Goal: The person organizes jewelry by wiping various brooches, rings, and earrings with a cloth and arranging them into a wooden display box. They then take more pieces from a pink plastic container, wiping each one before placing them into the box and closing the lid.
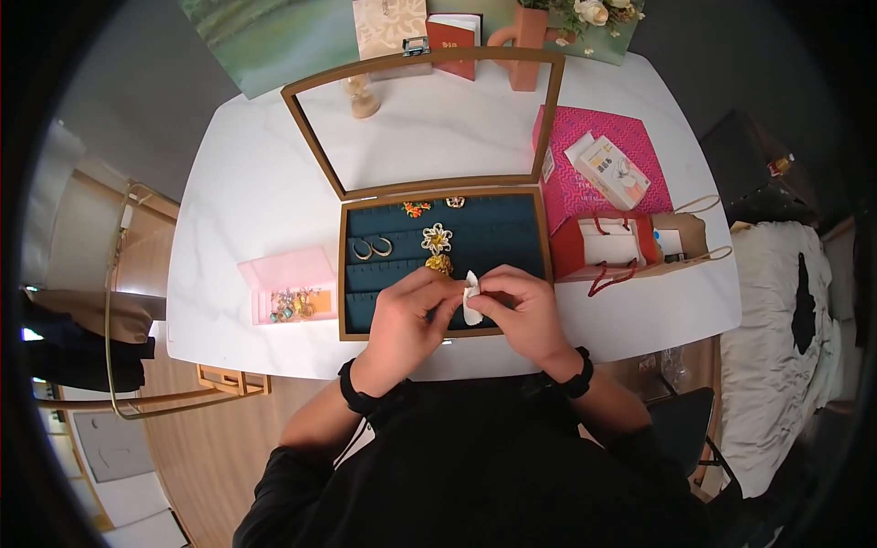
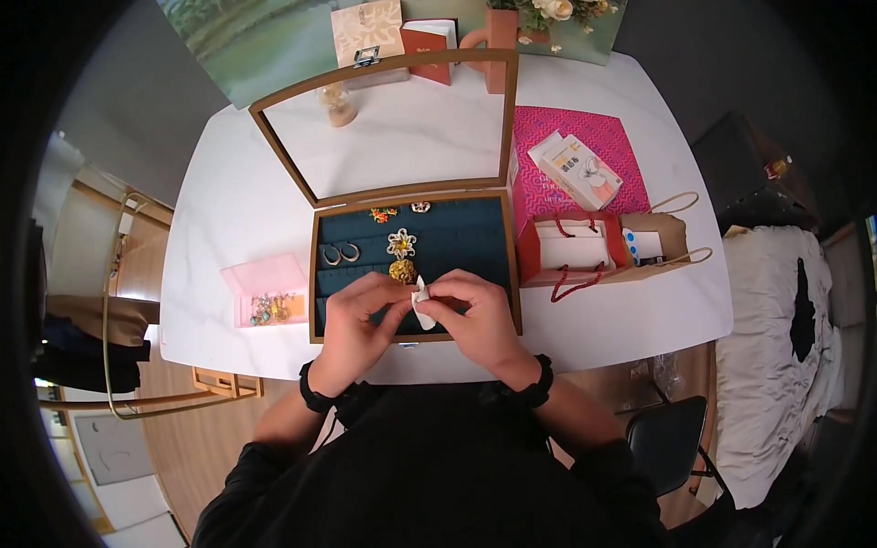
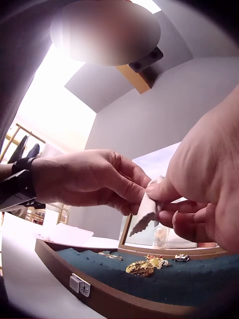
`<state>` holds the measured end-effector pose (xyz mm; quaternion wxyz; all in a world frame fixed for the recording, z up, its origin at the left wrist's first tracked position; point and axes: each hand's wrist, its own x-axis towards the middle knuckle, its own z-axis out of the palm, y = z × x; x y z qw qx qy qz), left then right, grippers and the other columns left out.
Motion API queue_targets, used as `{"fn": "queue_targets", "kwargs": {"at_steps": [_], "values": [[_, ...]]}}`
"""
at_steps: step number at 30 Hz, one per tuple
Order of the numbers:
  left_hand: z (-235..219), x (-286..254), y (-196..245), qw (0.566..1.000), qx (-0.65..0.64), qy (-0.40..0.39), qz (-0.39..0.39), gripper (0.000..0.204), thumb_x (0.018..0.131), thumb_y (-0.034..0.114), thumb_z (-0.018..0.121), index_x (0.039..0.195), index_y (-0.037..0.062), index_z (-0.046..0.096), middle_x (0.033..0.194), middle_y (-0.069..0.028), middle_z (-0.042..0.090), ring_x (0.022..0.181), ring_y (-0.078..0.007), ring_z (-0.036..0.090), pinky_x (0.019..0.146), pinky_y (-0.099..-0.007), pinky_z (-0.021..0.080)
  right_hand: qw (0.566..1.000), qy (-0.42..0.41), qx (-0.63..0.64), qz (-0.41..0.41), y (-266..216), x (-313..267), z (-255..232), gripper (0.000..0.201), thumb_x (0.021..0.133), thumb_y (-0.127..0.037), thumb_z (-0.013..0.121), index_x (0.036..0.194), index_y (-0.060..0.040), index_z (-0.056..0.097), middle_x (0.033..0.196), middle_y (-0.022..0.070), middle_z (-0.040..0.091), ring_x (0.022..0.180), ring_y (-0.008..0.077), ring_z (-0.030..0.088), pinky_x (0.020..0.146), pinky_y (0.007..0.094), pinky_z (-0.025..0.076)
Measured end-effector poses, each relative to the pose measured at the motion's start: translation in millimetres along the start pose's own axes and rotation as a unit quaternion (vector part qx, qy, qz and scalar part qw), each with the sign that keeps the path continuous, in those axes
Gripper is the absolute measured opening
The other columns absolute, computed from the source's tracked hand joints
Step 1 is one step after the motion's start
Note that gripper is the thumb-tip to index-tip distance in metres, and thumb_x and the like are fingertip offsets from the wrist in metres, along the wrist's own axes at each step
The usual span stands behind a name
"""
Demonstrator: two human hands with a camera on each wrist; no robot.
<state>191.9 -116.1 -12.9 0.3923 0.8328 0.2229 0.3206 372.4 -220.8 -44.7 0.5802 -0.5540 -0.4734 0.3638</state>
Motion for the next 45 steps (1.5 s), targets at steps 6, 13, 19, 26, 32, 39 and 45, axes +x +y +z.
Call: {"fn": "queue_targets", "kwargs": {"at_steps": [6, 13, 19, 26, 32, 39, 45], "values": [[-4, -2, 2, 0.998, 0.040, -0.038, 0.021, 0.023, 0.088, -0.010, 0.079, 0.109, 0.0008, 0.081, 0.098, -0.0120, 0.074, 0.083, -0.0298, 0.074, 0.074, -0.0352, 0.059, 1.000, -0.020, 0.015, 0.008, 9, -6, -3, 0.010, 0.096, 0.003, 0.080, 0.105, 0.0059, 0.078, 0.107, 0.0065, 0.073, 0.091, 0.0097, 0.068, 0.079, 0.0250, 0.056], [2, 3, 0, 0.996, 0.052, -0.021, 0.068, 0.023, 0.090, -0.008, 0.078, 0.111, 0.0013, 0.081, 0.100, -0.0120, 0.074, 0.087, -0.0305, 0.074, 0.074, -0.0361, 0.059, 0.995, -0.009, 0.086, 0.044, 27, -6, 0, 0.009, 0.096, -0.002, 0.082, 0.101, 0.0042, 0.079, 0.096, 0.0029, 0.074, 0.081, 0.0058, 0.066, 0.071, 0.0241, 0.052], [8, -1, 6, 0.998, -0.027, 0.002, -0.051, 0.015, 0.091, -0.006, 0.081, 0.106, -0.0021, 0.079, 0.099, -0.0111, 0.078, 0.086, -0.0223, 0.077, 0.080, -0.0301, 0.061, 0.991, 0.003, 0.128, 0.044, 28, -6, -7, 0.007, 0.098, -0.002, 0.081, 0.099, 0.0043, 0.079, 0.097, 0.0033, 0.075, 0.082, 0.0062, 0.066, 0.071, 0.0236, 0.051], [8, -2, -5, 0.987, -0.094, 0.030, -0.129, 0.013, 0.097, -0.002, 0.081, 0.110, -0.0030, 0.077, 0.100, -0.0059, 0.080, 0.088, -0.0103, 0.073, 0.081, -0.0261, 0.058, 0.986, 0.048, 0.146, 0.071, 20, -5, -2, 0.013, 0.102, -0.005, 0.077, 0.109, 0.0060, 0.080, 0.096, 0.0054, 0.078, 0.078, 0.0085, 0.067, 0.070, 0.0242, 0.054], [9, 0, -6, 0.998, -0.048, -0.005, -0.051, 0.015, 0.091, -0.003, 0.082, 0.104, -0.0022, 0.076, 0.094, -0.0114, 0.077, 0.081, -0.0237, 0.076, 0.071, -0.0333, 0.059, 0.993, 0.070, 0.093, -0.003, 5, -1, 4, 0.017, 0.098, -0.004, 0.081, 0.112, 0.0062, 0.079, 0.102, 0.0081, 0.080, 0.086, 0.0137, 0.074, 0.077, 0.0264, 0.059], [4, 1, -6, 0.998, 0.049, -0.031, 0.032, 0.025, 0.089, -0.005, 0.084, 0.111, -0.0006, 0.072, 0.097, -0.0134, 0.078, 0.087, -0.0273, 0.079, 0.078, -0.0340, 0.063, 0.997, 0.028, -0.060, -0.036, -1, -2, -1, 0.012, 0.095, 0.003, 0.079, 0.107, 0.0049, 0.080, 0.106, 0.0112, 0.078, 0.087, 0.0145, 0.072, 0.077, 0.0280, 0.059], [3, 3, -4, 0.994, -0.056, -0.036, -0.088, 0.025, 0.091, -0.007, 0.082, 0.112, -0.0019, 0.070, 0.099, -0.0133, 0.081, 0.091, -0.0235, 0.082, 0.082, -0.0320, 0.064, 0.993, 0.036, 0.095, 0.067, 19, -5, -4, 0.012, 0.097, 0.002, 0.079, 0.108, 0.0039, 0.081, 0.107, 0.0099, 0.077, 0.089, 0.0140, 0.073, 0.078, 0.0274, 0.058]]}}
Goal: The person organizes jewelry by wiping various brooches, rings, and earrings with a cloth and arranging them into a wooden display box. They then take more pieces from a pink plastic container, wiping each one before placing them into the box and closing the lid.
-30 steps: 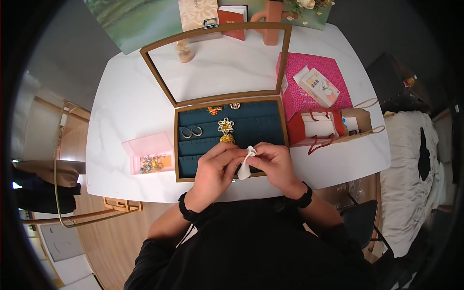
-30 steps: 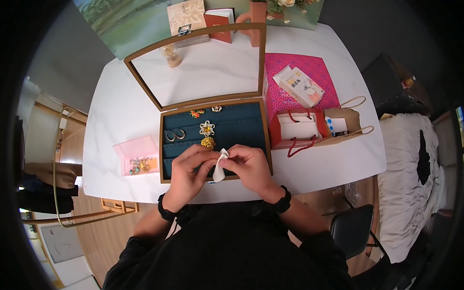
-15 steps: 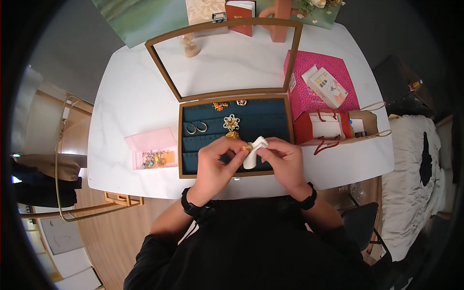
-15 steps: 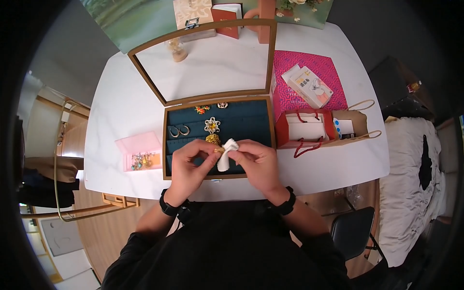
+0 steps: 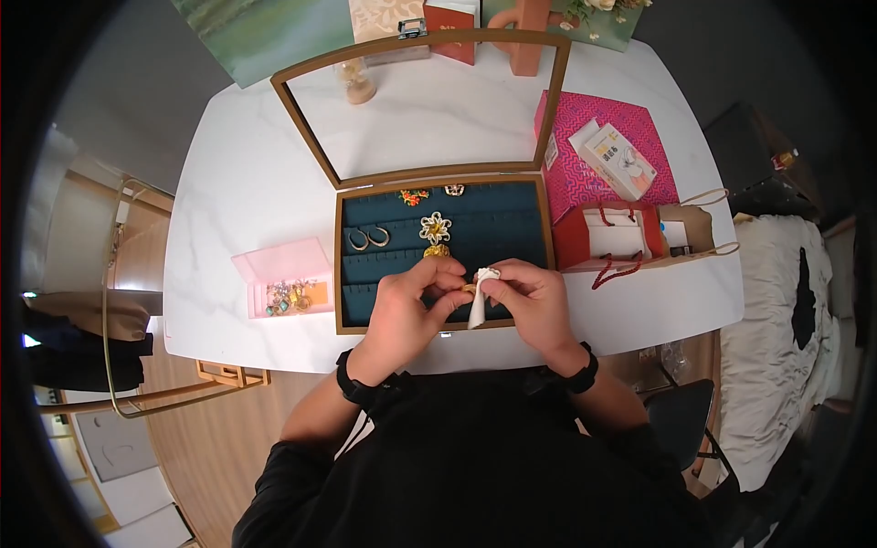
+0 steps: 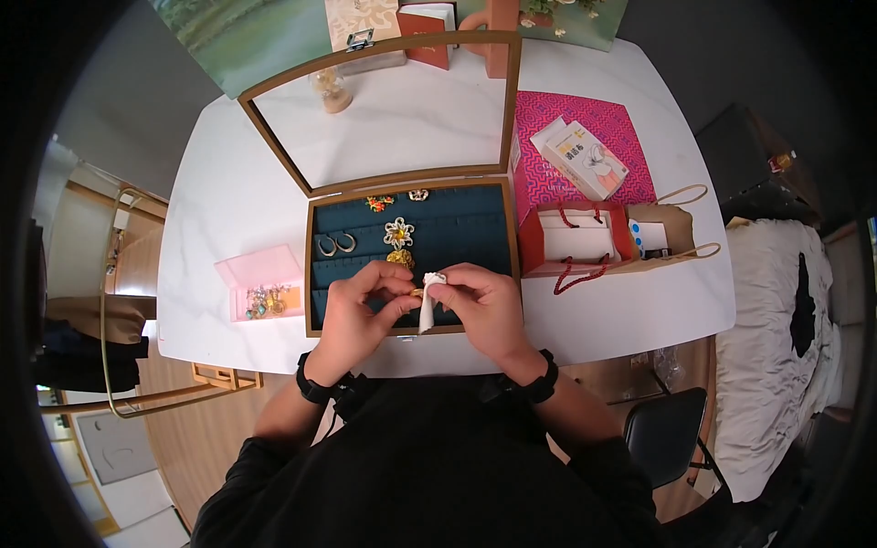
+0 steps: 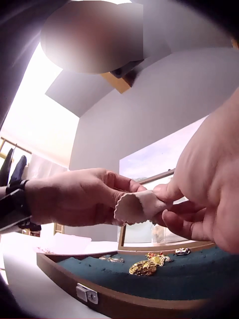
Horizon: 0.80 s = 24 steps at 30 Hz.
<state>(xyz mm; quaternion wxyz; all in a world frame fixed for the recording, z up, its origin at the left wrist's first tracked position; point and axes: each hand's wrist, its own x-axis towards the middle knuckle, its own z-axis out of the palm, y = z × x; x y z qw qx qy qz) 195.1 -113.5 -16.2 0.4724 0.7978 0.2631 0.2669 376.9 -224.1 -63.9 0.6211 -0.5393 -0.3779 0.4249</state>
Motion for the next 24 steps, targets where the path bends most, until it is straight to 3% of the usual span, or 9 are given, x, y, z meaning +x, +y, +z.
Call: {"fn": "queue_targets", "kwargs": {"at_steps": [2, 4, 5, 8, 11, 14, 16, 18, 24], "values": [[0, 0, -2, 1.000, 0.004, -0.012, -0.021, 0.027, 0.091, -0.008, 0.082, 0.114, -0.0027, 0.068, 0.099, -0.0130, 0.082, 0.090, -0.0215, 0.082, 0.083, -0.0315, 0.064, 1.000, 0.005, 0.012, -0.015, -2, -2, 1, 0.013, 0.097, 0.004, 0.077, 0.109, 0.0049, 0.081, 0.112, 0.0099, 0.077, 0.091, 0.0119, 0.071, 0.078, 0.0262, 0.057], [2, -1, 0, 1.000, 0.016, -0.017, -0.005, 0.030, 0.091, -0.008, 0.082, 0.116, -0.0026, 0.067, 0.099, -0.0128, 0.082, 0.090, -0.0217, 0.082, 0.083, -0.0313, 0.064, 0.989, -0.019, -0.115, -0.089, -12, -3, 4, 0.015, 0.097, 0.004, 0.078, 0.112, 0.0056, 0.080, 0.115, 0.0104, 0.076, 0.094, 0.0121, 0.072, 0.081, 0.0255, 0.058], [3, -2, 0, 0.999, 0.027, -0.022, 0.011, 0.032, 0.091, -0.008, 0.082, 0.118, -0.0025, 0.067, 0.099, -0.0126, 0.082, 0.090, -0.0218, 0.082, 0.082, -0.0311, 0.064, 0.989, -0.020, -0.116, -0.089, -12, -3, 5, 0.015, 0.097, 0.004, 0.078, 0.112, 0.0056, 0.080, 0.115, 0.0104, 0.076, 0.094, 0.0121, 0.072, 0.081, 0.0255, 0.058], [1, -3, 1, 0.999, 0.009, -0.033, 0.003, 0.036, 0.090, -0.008, 0.082, 0.121, -0.0018, 0.065, 0.100, -0.0123, 0.083, 0.091, -0.0225, 0.083, 0.082, -0.0312, 0.064, 0.989, -0.028, -0.116, -0.085, -11, -4, 9, 0.014, 0.096, 0.002, 0.081, 0.109, 0.0054, 0.079, 0.115, 0.0088, 0.076, 0.096, 0.0116, 0.072, 0.083, 0.0256, 0.058], [1, -5, -1, 0.999, -0.002, -0.028, -0.028, 0.035, 0.090, -0.008, 0.082, 0.119, -0.0015, 0.064, 0.099, -0.0126, 0.083, 0.091, -0.0232, 0.083, 0.082, -0.0318, 0.064, 0.999, 0.035, -0.037, -0.019, -7, -6, 12, 0.012, 0.095, 0.000, 0.083, 0.105, 0.0040, 0.078, 0.109, 0.0073, 0.077, 0.094, 0.0117, 0.072, 0.082, 0.0264, 0.058], [4, -7, -6, 0.999, -0.023, -0.020, -0.016, 0.033, 0.090, -0.007, 0.083, 0.115, -0.0014, 0.063, 0.099, -0.0131, 0.083, 0.090, -0.0227, 0.083, 0.081, -0.0319, 0.064, 0.993, -0.004, -0.114, 0.018, -10, -9, 7, 0.016, 0.093, -0.006, 0.086, 0.103, 0.0043, 0.078, 0.099, 0.0091, 0.077, 0.088, 0.0146, 0.076, 0.076, 0.0289, 0.060], [2, -6, -5, 0.999, -0.020, -0.029, -0.015, 0.033, 0.090, -0.007, 0.083, 0.114, -0.0014, 0.062, 0.098, -0.0132, 0.083, 0.090, -0.0220, 0.083, 0.081, -0.0313, 0.064, 0.989, -0.022, -0.135, -0.051, -10, -8, 6, 0.016, 0.095, -0.006, 0.085, 0.105, 0.0042, 0.078, 0.095, 0.0088, 0.076, 0.084, 0.0140, 0.074, 0.073, 0.0289, 0.059], [1, -6, -5, 0.999, -0.018, -0.037, -0.014, 0.033, 0.090, -0.007, 0.084, 0.113, -0.0014, 0.062, 0.098, -0.0133, 0.083, 0.089, -0.0212, 0.083, 0.080, -0.0306, 0.064, 0.988, -0.031, -0.144, -0.052, -11, -6, 4, 0.015, 0.096, -0.006, 0.083, 0.106, 0.0041, 0.078, 0.095, 0.0088, 0.076, 0.083, 0.0136, 0.074, 0.073, 0.0284, 0.058], [0, -8, -15, 0.990, -0.083, -0.049, -0.103, 0.033, 0.090, -0.007, 0.085, 0.113, -0.0020, 0.062, 0.096, -0.0127, 0.082, 0.089, -0.0202, 0.083, 0.079, -0.0279, 0.063, 0.994, -0.057, -0.091, 0.010, -5, -6, 0, 0.014, 0.099, -0.006, 0.080, 0.107, 0.0052, 0.077, 0.094, 0.0061, 0.075, 0.083, 0.0096, 0.071, 0.072, 0.0259, 0.056]]}}
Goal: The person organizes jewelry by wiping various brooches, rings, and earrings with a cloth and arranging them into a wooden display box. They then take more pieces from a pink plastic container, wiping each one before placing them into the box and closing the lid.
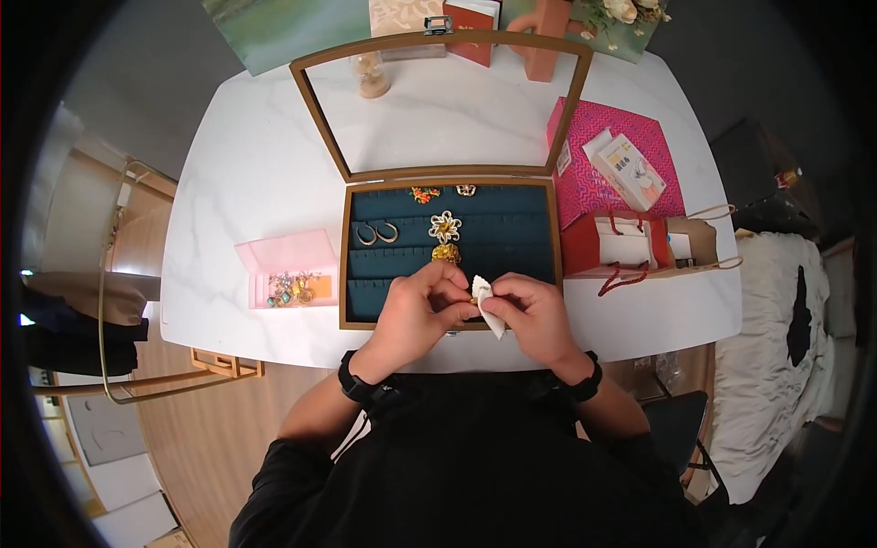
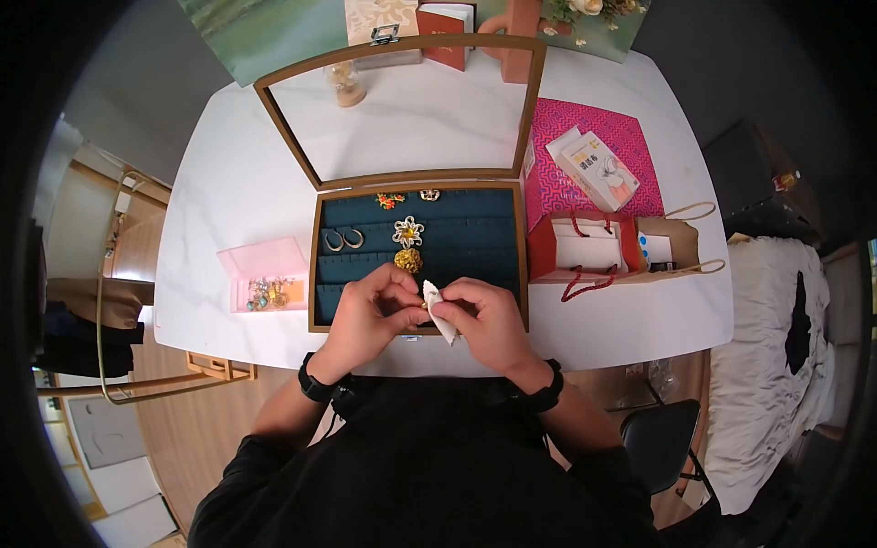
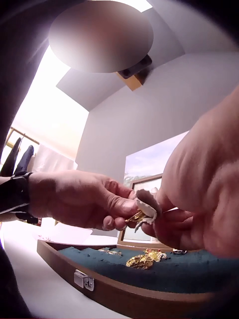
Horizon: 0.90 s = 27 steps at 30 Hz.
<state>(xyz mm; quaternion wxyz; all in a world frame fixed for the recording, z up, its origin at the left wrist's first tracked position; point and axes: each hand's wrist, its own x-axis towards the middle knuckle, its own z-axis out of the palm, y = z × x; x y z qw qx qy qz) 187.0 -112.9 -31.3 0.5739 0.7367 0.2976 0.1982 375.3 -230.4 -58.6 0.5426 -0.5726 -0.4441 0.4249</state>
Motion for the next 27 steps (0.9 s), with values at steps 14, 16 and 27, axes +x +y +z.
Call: {"fn": "queue_targets", "kwargs": {"at_steps": [14, 16, 27], "values": [[-5, -1, 3, 1.000, 0.004, -0.027, 0.008, 0.035, 0.093, -0.005, 0.083, 0.120, -0.0010, 0.061, 0.096, -0.0092, 0.081, 0.087, -0.0139, 0.080, 0.076, -0.0286, 0.063, 0.997, -0.049, 0.053, 0.029, 5, 0, -4, 0.011, 0.099, -0.004, 0.080, 0.108, 0.0037, 0.079, 0.099, 0.0045, 0.078, 0.088, 0.0076, 0.072, 0.075, 0.0242, 0.056], [-4, -1, -2, 1.000, -0.011, -0.021, -0.006, 0.035, 0.094, -0.005, 0.082, 0.122, -0.0009, 0.061, 0.095, -0.0082, 0.081, 0.087, -0.0137, 0.079, 0.077, -0.0286, 0.063, 0.995, -0.057, 0.077, 0.018, 7, 1, -4, 0.011, 0.100, -0.002, 0.078, 0.109, 0.0044, 0.078, 0.103, 0.0044, 0.078, 0.090, 0.0078, 0.072, 0.077, 0.0242, 0.056], [-11, 12, -10, 0.969, -0.241, -0.027, -0.056, 0.014, 0.103, 0.000, 0.075, 0.117, -0.0013, 0.071, 0.103, -0.0080, 0.079, 0.093, -0.0139, 0.075, 0.081, -0.0277, 0.061, 0.997, 0.044, 0.062, -0.010, 23, -18, -16, 0.011, 0.098, 0.000, 0.080, 0.108, 0.0038, 0.076, 0.100, 0.0045, 0.076, 0.085, 0.0091, 0.072, 0.074, 0.0248, 0.056]]}}
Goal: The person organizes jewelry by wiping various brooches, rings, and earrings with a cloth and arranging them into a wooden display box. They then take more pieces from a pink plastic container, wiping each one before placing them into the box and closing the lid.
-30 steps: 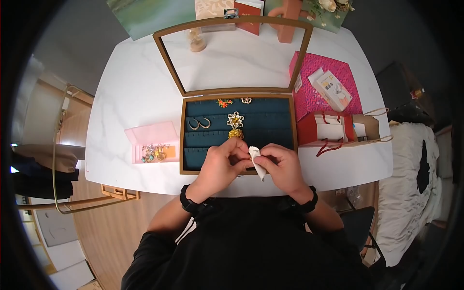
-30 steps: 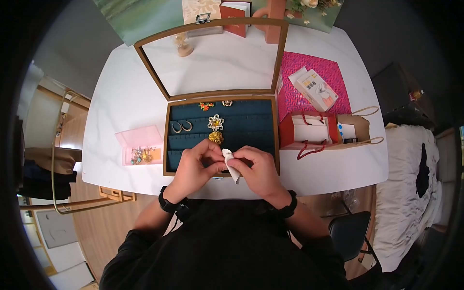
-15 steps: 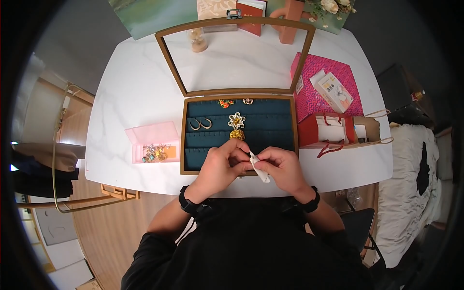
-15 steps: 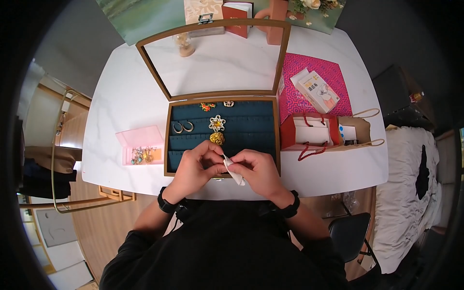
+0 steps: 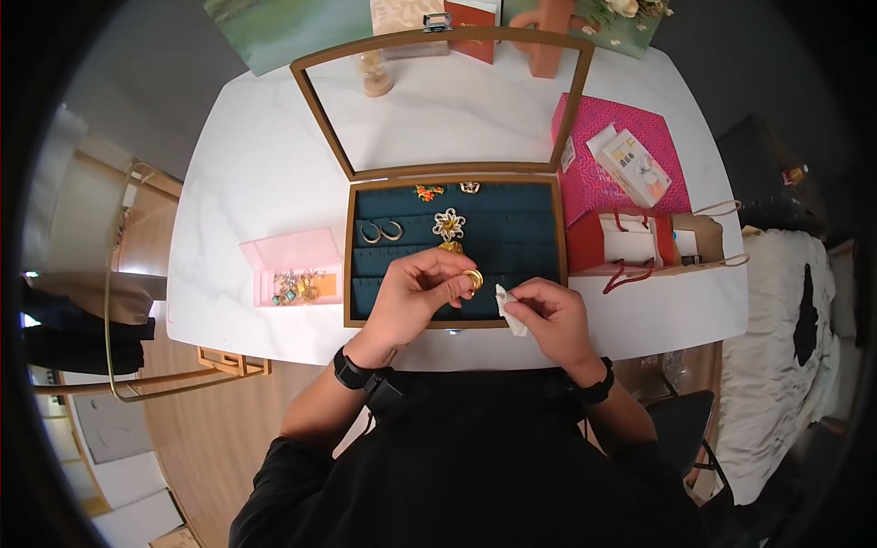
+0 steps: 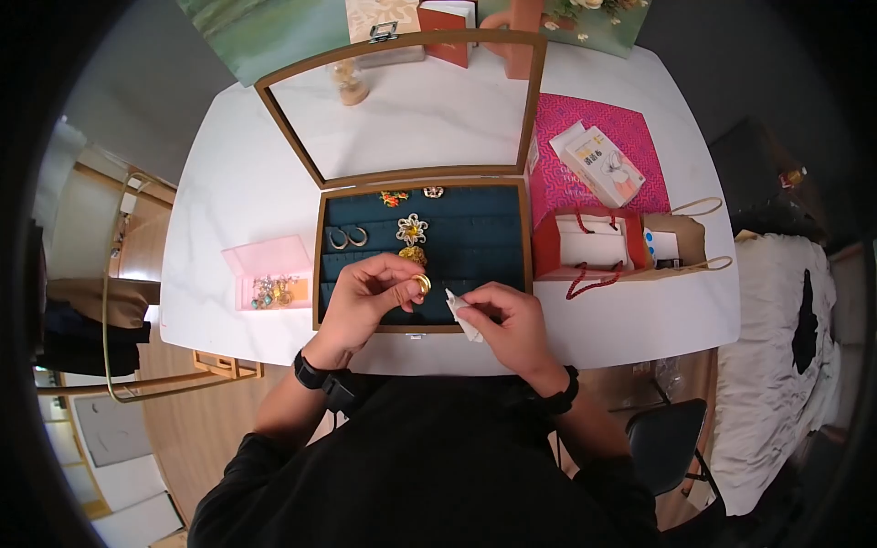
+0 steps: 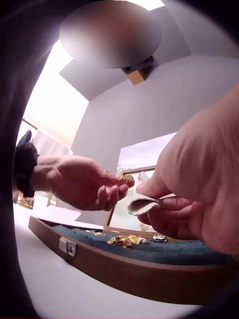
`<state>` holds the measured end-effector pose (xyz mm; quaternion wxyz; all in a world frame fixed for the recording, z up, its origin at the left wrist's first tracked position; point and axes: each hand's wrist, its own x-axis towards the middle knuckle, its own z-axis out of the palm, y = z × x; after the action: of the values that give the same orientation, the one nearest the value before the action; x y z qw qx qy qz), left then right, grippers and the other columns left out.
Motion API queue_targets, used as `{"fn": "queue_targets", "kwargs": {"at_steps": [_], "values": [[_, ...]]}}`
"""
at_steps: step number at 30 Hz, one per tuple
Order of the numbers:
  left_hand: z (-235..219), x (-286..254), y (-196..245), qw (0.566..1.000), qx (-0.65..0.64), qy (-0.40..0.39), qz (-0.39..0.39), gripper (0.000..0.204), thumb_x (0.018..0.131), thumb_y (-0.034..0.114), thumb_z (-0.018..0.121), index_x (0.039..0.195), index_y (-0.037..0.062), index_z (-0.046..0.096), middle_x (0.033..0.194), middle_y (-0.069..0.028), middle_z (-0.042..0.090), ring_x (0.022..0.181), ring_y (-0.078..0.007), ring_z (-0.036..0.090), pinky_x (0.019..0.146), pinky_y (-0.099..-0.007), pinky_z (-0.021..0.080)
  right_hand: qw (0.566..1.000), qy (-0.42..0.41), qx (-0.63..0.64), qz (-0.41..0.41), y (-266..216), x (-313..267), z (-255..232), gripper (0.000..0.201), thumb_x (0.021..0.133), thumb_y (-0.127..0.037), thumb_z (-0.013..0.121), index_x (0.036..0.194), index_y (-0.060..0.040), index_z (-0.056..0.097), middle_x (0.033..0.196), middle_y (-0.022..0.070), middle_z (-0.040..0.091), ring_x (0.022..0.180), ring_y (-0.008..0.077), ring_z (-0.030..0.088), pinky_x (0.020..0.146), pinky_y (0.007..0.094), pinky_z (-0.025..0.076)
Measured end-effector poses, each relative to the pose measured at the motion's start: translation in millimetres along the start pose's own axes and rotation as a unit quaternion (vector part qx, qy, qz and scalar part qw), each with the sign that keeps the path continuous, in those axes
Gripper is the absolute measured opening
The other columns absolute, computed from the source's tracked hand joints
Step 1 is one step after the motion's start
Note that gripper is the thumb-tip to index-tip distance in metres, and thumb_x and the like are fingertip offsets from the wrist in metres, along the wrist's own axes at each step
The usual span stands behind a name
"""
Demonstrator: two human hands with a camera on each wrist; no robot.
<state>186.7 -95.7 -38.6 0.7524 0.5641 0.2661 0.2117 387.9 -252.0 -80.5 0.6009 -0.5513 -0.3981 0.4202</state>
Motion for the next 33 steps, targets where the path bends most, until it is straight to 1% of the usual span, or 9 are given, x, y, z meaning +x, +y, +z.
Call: {"fn": "queue_targets", "kwargs": {"at_steps": [2, 6, 8, 11, 16, 25, 27, 31, 33], "values": [[2, 3, 1, 1.000, -0.025, -0.003, -0.012, 0.009, 0.103, 0.001, 0.075, 0.112, 0.0003, 0.073, 0.105, -0.0081, 0.079, 0.093, -0.0155, 0.076, 0.084, -0.0292, 0.061, 0.979, -0.013, -0.187, -0.074, -8, -3, -3, 0.012, 0.097, -0.002, 0.080, 0.108, 0.0008, 0.076, 0.098, 0.0074, 0.075, 0.081, 0.0158, 0.074, 0.072, 0.0294, 0.057], [12, 8, 8, 0.998, -0.055, 0.006, -0.036, 0.004, 0.102, 0.000, 0.076, 0.106, 0.0005, 0.074, 0.105, -0.0076, 0.079, 0.095, -0.0154, 0.076, 0.087, -0.0290, 0.061, 0.945, -0.011, -0.295, -0.140, -7, -3, -6, 0.011, 0.096, -0.004, 0.080, 0.106, -0.0011, 0.076, 0.099, 0.0104, 0.074, 0.081, 0.0262, 0.074, 0.072, 0.0362, 0.058], [11, 14, 7, 0.997, 0.079, 0.000, 0.014, 0.005, 0.101, -0.002, 0.077, 0.104, -0.0011, 0.073, 0.105, -0.0073, 0.079, 0.094, -0.0135, 0.076, 0.088, -0.0267, 0.061, 0.928, -0.045, -0.329, -0.171, -2, 0, -11, 0.011, 0.097, -0.009, 0.079, 0.105, -0.0026, 0.076, 0.099, 0.0110, 0.071, 0.086, 0.0317, 0.072, 0.075, 0.0410, 0.059], [12, 33, 19, 0.972, 0.230, -0.030, -0.024, 0.008, 0.100, -0.003, 0.079, 0.105, -0.0016, 0.073, 0.106, -0.0058, 0.078, 0.093, -0.0108, 0.074, 0.085, -0.0245, 0.060, 0.898, -0.065, -0.382, -0.210, 8, 2, -14, 0.011, 0.098, -0.011, 0.076, 0.107, -0.0041, 0.075, 0.098, 0.0101, 0.069, 0.091, 0.0316, 0.071, 0.079, 0.0423, 0.059], [26, 83, 30, 0.960, 0.264, -0.098, -0.005, 0.031, 0.100, -0.011, 0.065, 0.129, -0.0017, 0.073, 0.097, -0.0039, 0.070, 0.089, -0.0113, 0.074, 0.079, -0.0261, 0.062, 0.911, -0.057, -0.365, -0.186, 13, 2, -14, 0.012, 0.100, -0.014, 0.075, 0.107, -0.0045, 0.075, 0.099, 0.0105, 0.070, 0.093, 0.0324, 0.071, 0.082, 0.0429, 0.059], [51, 153, 3, 0.942, 0.319, -0.074, -0.074, 0.016, 0.101, -0.005, 0.066, 0.116, -0.0079, 0.073, 0.098, -0.0116, 0.077, 0.082, -0.0182, 0.080, 0.072, -0.0296, 0.068, 0.925, -0.086, -0.334, -0.160, 25, 3, -18, 0.012, 0.102, -0.015, 0.073, 0.106, -0.0039, 0.073, 0.100, 0.0115, 0.070, 0.095, 0.0342, 0.070, 0.084, 0.0441, 0.058], [54, 154, 7, 0.871, 0.484, -0.071, -0.058, 0.015, 0.099, -0.002, 0.071, 0.113, -0.0080, 0.073, 0.098, -0.0154, 0.079, 0.080, -0.0164, 0.080, 0.067, -0.0297, 0.065, 0.925, -0.083, -0.334, -0.160, 25, 4, -19, 0.011, 0.102, -0.015, 0.073, 0.106, -0.0040, 0.073, 0.100, 0.0117, 0.070, 0.095, 0.0347, 0.070, 0.084, 0.0445, 0.058], [47, 146, 7, 0.798, 0.597, -0.078, 0.013, 0.018, 0.095, 0.001, 0.076, 0.112, -0.0033, 0.075, 0.100, -0.0166, 0.079, 0.080, -0.0213, 0.080, 0.071, -0.0335, 0.064, 0.929, -0.091, -0.324, -0.153, 23, 3, -19, 0.011, 0.101, -0.015, 0.072, 0.105, -0.0040, 0.071, 0.098, 0.0122, 0.069, 0.095, 0.0354, 0.070, 0.083, 0.0461, 0.057], [45, 142, 13, 0.726, 0.631, -0.115, 0.246, 0.025, 0.089, -0.001, 0.077, 0.113, 0.0036, 0.077, 0.110, -0.0121, 0.078, 0.089, -0.0289, 0.078, 0.079, -0.0385, 0.063, 0.929, -0.092, -0.324, -0.154, 24, 4, -19, 0.011, 0.101, -0.015, 0.072, 0.104, -0.0040, 0.071, 0.098, 0.0124, 0.069, 0.095, 0.0356, 0.070, 0.083, 0.0466, 0.058]]}}
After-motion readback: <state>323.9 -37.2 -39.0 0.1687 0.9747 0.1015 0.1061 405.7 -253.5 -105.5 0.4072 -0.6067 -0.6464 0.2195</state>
